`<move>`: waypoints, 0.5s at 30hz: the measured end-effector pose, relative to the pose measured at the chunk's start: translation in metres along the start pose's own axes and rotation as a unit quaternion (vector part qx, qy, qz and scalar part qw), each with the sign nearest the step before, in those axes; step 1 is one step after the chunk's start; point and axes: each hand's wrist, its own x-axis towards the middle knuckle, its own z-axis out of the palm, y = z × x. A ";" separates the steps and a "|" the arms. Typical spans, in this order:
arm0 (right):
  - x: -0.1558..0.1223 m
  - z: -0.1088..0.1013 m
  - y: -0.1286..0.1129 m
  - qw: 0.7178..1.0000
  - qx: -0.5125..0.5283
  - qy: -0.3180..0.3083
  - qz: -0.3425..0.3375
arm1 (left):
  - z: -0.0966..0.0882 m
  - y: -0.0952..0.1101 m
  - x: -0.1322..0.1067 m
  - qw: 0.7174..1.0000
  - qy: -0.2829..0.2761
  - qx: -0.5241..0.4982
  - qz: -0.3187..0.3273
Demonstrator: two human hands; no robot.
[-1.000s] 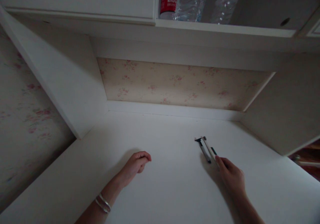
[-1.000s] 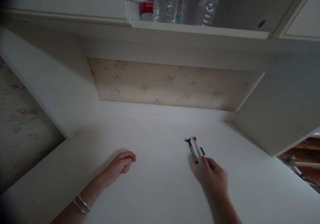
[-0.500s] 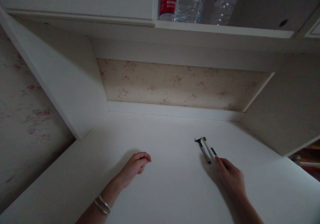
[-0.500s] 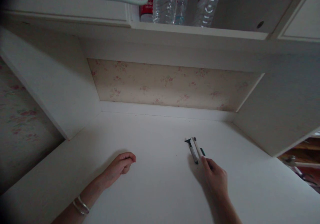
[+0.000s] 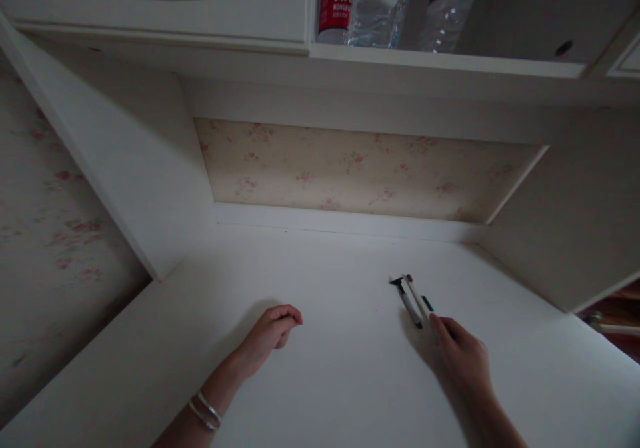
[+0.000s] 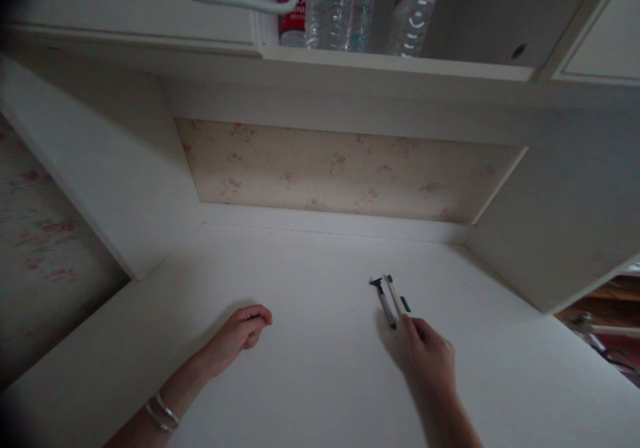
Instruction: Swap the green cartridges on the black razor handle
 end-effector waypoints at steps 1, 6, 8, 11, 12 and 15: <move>0.000 0.000 0.000 1.000 -0.004 0.001 -0.003 | 0.000 0.000 0.000 1.000 -0.001 0.001 0.001; 0.000 0.000 0.002 1.000 -0.011 -0.001 -0.007 | -0.001 -0.002 0.001 1.000 0.003 -0.005 -0.001; 0.000 0.000 0.002 1.000 -0.008 -0.004 0.002 | -0.001 -0.002 0.002 1.000 0.006 -0.007 0.000; -0.001 0.000 0.001 1.000 0.000 -0.008 0.016 | -0.001 -0.002 0.002 1.000 0.008 -0.009 0.000; -0.001 0.000 0.000 1.000 0.004 -0.009 0.019 | -0.001 -0.002 0.002 1.000 0.007 -0.010 0.000; -0.001 0.000 -0.001 1.000 0.009 -0.011 0.019 | -0.001 -0.002 0.002 1.000 0.004 -0.011 0.003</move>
